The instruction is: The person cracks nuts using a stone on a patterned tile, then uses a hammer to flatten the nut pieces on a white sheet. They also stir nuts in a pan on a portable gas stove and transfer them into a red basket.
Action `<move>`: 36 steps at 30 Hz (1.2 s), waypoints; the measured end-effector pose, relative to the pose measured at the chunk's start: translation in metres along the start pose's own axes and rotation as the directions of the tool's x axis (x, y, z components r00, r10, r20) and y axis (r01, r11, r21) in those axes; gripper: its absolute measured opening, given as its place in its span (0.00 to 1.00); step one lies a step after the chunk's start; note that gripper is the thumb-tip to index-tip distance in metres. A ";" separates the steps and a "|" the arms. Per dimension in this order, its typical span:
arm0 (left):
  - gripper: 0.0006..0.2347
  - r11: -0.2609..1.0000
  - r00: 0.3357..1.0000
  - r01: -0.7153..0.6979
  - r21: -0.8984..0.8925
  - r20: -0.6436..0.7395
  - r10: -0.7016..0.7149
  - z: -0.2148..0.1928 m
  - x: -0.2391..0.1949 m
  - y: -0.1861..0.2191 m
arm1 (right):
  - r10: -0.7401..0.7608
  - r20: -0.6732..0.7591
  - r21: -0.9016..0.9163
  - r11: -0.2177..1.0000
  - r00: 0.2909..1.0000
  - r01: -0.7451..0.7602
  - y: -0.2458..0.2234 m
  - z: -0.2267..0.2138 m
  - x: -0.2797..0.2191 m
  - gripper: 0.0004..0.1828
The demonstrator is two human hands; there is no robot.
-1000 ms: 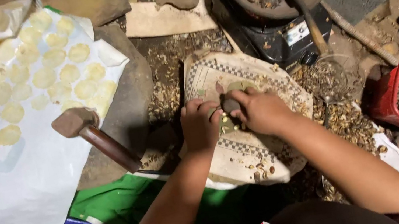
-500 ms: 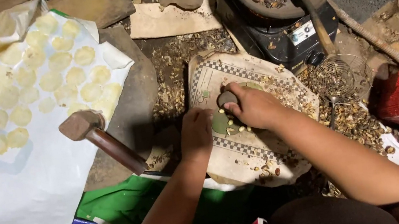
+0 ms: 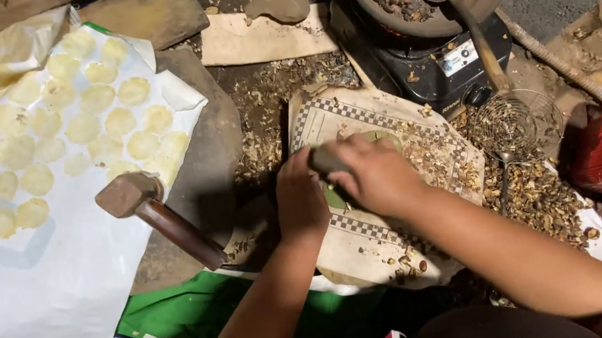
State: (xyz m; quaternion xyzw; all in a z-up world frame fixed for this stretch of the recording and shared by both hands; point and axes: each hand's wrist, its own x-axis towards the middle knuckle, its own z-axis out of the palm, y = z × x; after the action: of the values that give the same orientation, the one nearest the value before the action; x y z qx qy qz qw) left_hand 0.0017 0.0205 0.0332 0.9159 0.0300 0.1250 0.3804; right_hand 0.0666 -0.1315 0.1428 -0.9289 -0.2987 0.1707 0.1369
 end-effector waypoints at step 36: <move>0.18 0.997 0.997 -0.071 0.040 0.045 0.069 -0.006 -0.038 0.021 | -0.147 -0.201 -0.155 0.981 0.968 0.117 0.109 0.112 -0.048 0.08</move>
State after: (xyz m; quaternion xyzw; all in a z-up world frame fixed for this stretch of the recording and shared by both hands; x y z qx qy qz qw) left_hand -0.0376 0.0044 0.0441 0.9266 -0.0079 0.1174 0.3570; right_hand 0.0403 -0.2287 0.0141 -0.9271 -0.3553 0.0395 0.1125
